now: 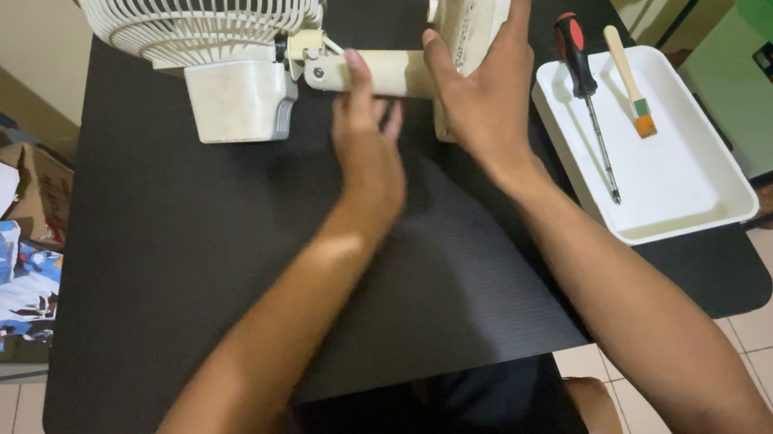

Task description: The person reassembles a small electric fan on a table. They use a screwdriver to tighten screws on the fan head and neck, then attach the fan blade and secure it with a central cap.

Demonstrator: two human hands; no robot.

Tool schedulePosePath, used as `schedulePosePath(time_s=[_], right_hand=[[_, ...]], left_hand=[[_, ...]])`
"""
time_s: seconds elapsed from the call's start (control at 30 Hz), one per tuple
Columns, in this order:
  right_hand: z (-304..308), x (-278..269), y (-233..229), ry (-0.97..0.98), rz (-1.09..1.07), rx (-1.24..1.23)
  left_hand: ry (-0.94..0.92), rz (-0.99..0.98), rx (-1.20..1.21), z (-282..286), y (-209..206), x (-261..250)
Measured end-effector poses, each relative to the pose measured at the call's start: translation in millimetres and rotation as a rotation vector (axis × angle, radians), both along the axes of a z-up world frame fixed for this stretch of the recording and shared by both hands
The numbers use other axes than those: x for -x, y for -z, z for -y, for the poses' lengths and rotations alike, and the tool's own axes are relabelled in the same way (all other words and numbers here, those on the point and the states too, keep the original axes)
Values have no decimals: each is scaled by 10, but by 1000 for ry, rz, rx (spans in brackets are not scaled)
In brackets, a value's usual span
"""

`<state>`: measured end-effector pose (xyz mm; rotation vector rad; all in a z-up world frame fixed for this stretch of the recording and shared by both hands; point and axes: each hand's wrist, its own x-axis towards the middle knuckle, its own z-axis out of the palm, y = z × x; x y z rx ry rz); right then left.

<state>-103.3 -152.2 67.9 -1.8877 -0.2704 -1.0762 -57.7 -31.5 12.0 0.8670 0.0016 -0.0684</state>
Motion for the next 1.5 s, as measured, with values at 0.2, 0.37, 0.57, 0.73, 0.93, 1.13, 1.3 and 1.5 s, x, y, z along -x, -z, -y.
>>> schedulePosePath(time_s=[0.2,0.37,0.57,0.73,0.93,1.13,1.3,1.5], right_hand=[[36,-14,33,29,29,44],[32,-21,34,-51,14,-35],[42,-12,56,2,-7,-3],[73,-30,78,-13,4,26],[143,-55,109,49,12,108],[173,-35,89,51,19,112],[121,-16,67,168,55,146],[123,-58,62,195,36,134]], left_hand=[[-332,222,-540,188,-347,722],[-562,822,-704,-199,-737,640],[-1281,697,-1179,-1198,-784,-432],[-691,505,-960,-2044,-516,-957],[-344,597,-890,-2097,-341,-1104],[-338,577,-812,-2059,-512,-906],[-396,682,-692,-2016,-586,-862],[-261,811,-228,-1952,-462,-939]])
